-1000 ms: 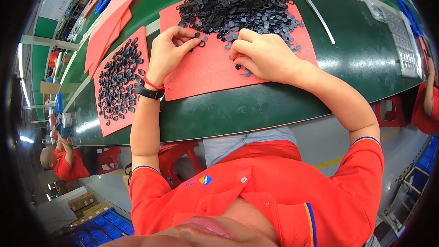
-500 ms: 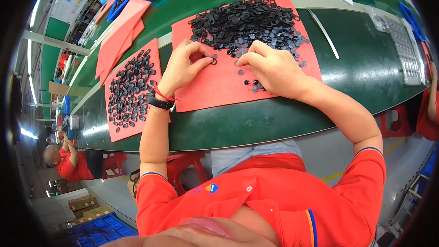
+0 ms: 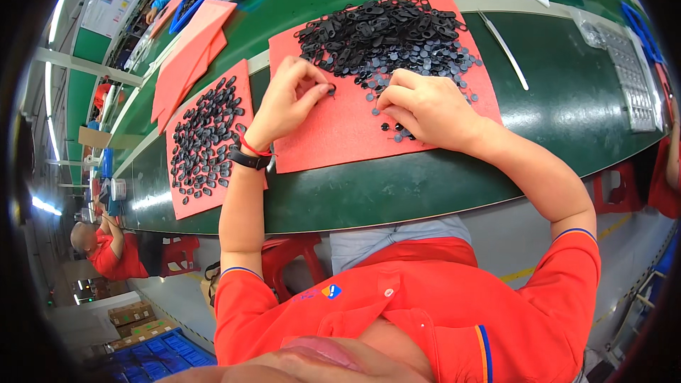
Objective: The person assembles small black plastic components by fitting small pieces onto them by hand and using tweezers, placing the completed parts onto a red pad.
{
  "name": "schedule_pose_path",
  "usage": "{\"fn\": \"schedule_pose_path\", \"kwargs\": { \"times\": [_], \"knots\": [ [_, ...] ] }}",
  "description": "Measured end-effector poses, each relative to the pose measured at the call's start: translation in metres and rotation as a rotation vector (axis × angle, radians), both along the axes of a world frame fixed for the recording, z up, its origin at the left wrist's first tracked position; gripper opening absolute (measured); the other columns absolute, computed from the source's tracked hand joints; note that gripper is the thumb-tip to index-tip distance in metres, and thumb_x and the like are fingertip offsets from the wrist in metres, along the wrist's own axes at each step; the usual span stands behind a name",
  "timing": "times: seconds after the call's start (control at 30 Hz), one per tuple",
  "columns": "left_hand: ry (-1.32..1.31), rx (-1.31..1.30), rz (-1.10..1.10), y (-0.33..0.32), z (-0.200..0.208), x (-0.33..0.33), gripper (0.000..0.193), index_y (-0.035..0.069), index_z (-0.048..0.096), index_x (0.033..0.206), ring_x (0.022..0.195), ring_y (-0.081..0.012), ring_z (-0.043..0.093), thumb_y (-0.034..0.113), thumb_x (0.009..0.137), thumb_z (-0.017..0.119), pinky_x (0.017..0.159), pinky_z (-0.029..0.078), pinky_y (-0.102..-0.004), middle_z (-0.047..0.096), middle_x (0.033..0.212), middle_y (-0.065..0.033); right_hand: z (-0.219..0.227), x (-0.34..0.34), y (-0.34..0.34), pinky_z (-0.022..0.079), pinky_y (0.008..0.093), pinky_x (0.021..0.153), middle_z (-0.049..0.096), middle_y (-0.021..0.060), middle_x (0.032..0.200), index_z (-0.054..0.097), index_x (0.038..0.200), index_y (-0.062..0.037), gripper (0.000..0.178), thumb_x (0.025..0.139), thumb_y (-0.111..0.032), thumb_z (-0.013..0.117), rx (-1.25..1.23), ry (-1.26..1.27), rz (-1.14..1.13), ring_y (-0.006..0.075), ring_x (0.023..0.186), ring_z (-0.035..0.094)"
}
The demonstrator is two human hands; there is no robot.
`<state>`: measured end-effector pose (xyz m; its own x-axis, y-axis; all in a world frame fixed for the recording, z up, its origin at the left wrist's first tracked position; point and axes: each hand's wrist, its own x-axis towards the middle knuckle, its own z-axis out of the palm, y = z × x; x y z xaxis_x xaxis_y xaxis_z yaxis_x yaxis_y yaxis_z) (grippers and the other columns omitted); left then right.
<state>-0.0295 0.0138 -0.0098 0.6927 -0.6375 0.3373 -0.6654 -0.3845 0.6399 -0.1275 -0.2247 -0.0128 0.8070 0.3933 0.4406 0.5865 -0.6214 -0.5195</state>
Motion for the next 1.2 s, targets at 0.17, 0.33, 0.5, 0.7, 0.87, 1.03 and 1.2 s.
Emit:
{"fn": "schedule_pose_path", "kwargs": {
  "times": [0.17,0.33,0.5,0.7,0.87,1.03,1.2],
  "knots": [
    [0.103,-0.182,0.142,0.001,-0.004,0.011,0.009,0.005,0.060,0.082,0.083,-0.0171,0.052,0.009,0.076,0.066,0.072,0.043,-0.0277,0.055,0.087,-0.0052,-0.004,0.002,-0.001,0.048,0.0312,0.058,0.057,0.0057,0.080,0.061,0.085,-0.0073,0.011,0.075,-0.003,0.063,-0.026,-0.014,-0.002,0.0224,0.069,0.059],
    [0.124,-0.409,0.218,0.001,-0.013,0.015,0.012,0.002,0.060,0.086,0.073,-0.0104,0.058,0.012,0.081,0.065,0.061,0.045,-0.0224,0.062,0.082,-0.0032,-0.003,0.004,0.001,0.047,0.0278,0.056,0.057,0.0061,0.080,0.062,0.086,-0.0050,0.013,0.074,0.000,0.064,0.053,-0.099,0.012,0.0190,0.065,0.059],
    [0.559,-0.510,0.094,-0.025,0.015,-0.031,0.012,0.000,0.060,0.091,0.061,-0.0073,0.061,0.008,0.083,0.064,0.044,0.041,-0.0153,0.064,0.077,-0.0053,0.012,-0.005,0.007,0.042,0.0203,0.053,0.059,0.0042,0.081,0.062,0.088,-0.0021,0.013,0.075,0.001,0.065,0.221,0.060,-0.095,0.0086,0.063,0.056],
    [0.798,-0.497,0.038,-0.039,0.020,-0.055,0.016,-0.001,0.061,0.094,0.064,-0.0080,0.063,0.009,0.082,0.065,0.044,0.041,-0.0148,0.066,0.079,-0.0073,0.013,-0.010,0.008,0.039,0.0174,0.053,0.058,0.0004,0.079,0.060,0.085,-0.0008,0.008,0.079,-0.003,0.066,0.502,0.292,-0.097,0.0019,0.063,0.049],
    [0.866,-0.566,-0.017,-0.042,0.015,-0.052,0.020,-0.004,0.063,0.100,0.070,-0.0114,0.064,0.007,0.083,0.063,0.050,0.045,-0.0177,0.066,0.084,-0.0109,0.007,-0.003,0.009,0.035,0.0163,0.053,0.056,-0.0018,0.076,0.057,0.083,-0.0012,0.009,0.083,-0.007,0.064,0.643,0.519,-0.142,0.0002,0.062,0.046],
    [0.967,-0.580,-0.049,-0.042,0.011,-0.052,0.023,-0.005,0.061,0.106,0.074,-0.0140,0.064,0.006,0.086,0.059,0.066,0.053,-0.0231,0.066,0.087,-0.0124,0.004,-0.003,0.007,0.031,0.0173,0.049,0.051,-0.0034,0.073,0.058,0.083,-0.0027,0.010,0.082,-0.010,0.065,0.565,0.339,-0.141,0.0002,0.058,0.041],
    [1.063,-0.587,-0.047,-0.041,0.009,-0.051,0.025,-0.005,0.059,0.109,0.075,-0.0143,0.064,0.006,0.086,0.058,0.072,0.053,-0.0246,0.066,0.087,-0.0124,0.004,-0.003,0.008,0.031,0.0167,0.049,0.050,-0.0043,0.072,0.057,0.082,-0.0034,0.012,0.083,-0.011,0.065,0.629,0.381,-0.127,-0.0001,0.057,0.040]
  ]
}}
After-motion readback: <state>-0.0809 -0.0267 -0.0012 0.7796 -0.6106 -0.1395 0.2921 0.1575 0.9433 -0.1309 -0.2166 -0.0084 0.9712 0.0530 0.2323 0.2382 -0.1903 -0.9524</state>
